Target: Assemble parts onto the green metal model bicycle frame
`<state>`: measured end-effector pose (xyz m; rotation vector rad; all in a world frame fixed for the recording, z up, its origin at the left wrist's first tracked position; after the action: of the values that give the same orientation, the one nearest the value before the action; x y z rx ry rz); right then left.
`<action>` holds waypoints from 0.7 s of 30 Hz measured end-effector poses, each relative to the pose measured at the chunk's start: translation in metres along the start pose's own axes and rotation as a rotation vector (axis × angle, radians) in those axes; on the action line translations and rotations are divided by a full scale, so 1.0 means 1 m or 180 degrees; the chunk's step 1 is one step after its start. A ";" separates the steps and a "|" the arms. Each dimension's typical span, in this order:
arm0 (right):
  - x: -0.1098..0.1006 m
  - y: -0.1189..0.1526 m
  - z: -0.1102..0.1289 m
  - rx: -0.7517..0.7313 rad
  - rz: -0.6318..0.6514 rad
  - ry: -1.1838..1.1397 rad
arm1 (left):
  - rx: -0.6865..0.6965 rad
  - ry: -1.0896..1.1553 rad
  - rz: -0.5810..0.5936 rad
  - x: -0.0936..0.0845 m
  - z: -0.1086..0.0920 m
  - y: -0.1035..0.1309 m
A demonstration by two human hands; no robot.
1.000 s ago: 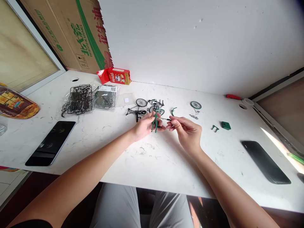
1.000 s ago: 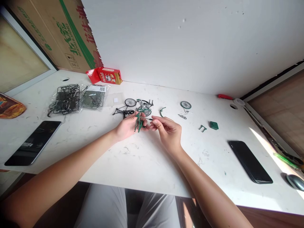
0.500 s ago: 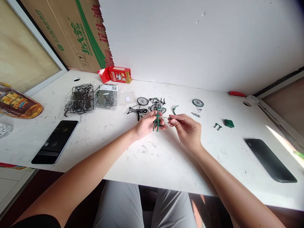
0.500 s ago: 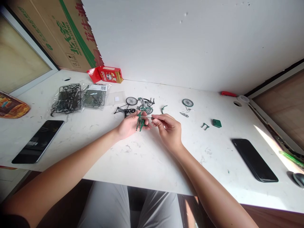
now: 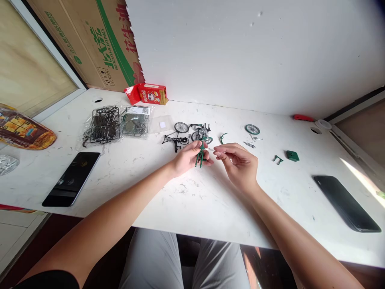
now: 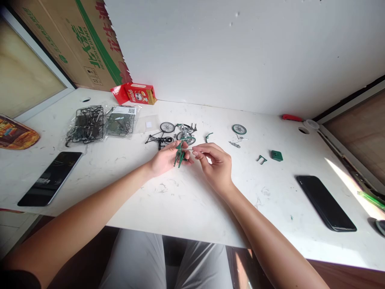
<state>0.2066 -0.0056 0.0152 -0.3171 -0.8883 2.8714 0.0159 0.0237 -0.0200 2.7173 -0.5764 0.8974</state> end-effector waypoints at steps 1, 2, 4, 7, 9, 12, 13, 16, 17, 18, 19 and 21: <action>0.000 0.000 0.000 0.0011 0.0016 0.0010 | -0.0012 0.0006 -0.0002 0.000 0.000 0.000; 0.001 0.000 0.000 0.0039 0.0034 0.0021 | -0.0022 0.0017 -0.0005 0.001 0.000 0.000; 0.001 0.000 -0.002 0.0126 0.0073 0.0060 | -0.0029 0.0041 -0.0011 0.001 0.000 0.001; 0.001 -0.001 -0.003 0.0226 0.0123 0.0205 | -0.0016 0.0075 -0.0039 0.003 0.000 0.001; 0.000 -0.001 -0.005 0.0277 0.0155 0.0342 | -0.0002 0.0083 -0.0073 0.002 0.000 0.001; 0.000 -0.002 -0.007 0.0377 0.0195 0.0524 | 0.0007 0.0093 -0.0078 0.001 0.001 0.000; -0.001 -0.002 -0.008 0.0396 0.0207 0.0569 | 0.0008 0.0098 -0.0068 0.000 0.001 -0.001; 0.000 -0.001 -0.008 0.0385 0.0292 0.0638 | 0.0003 0.0045 -0.0042 -0.001 0.002 -0.002; 0.001 -0.001 -0.008 0.0377 0.0332 0.0627 | 0.0007 -0.0004 -0.0041 0.000 0.003 -0.002; 0.001 -0.001 -0.006 0.0371 0.0377 0.0601 | 0.0017 -0.0064 -0.0044 0.000 0.003 -0.002; 0.002 0.000 -0.005 0.0362 0.0438 0.0559 | 0.0035 -0.0127 -0.0054 0.001 0.003 -0.002; 0.004 0.000 -0.001 0.0327 0.0577 0.0482 | 0.0119 -0.0260 -0.0094 0.004 0.003 -0.001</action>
<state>0.2027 -0.0049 0.0137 -0.6247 -0.7173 2.9922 0.0206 0.0223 -0.0200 2.7994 -0.5387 0.8012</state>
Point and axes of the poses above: each hand's wrist, its own y-axis away from the middle knuckle, its own x-axis out of the palm, z = x × y, the point moved 2 cm from there along -y, towards the middle knuckle, and after that the axes turned 8 degrees about -z, right-handed, at the moved point
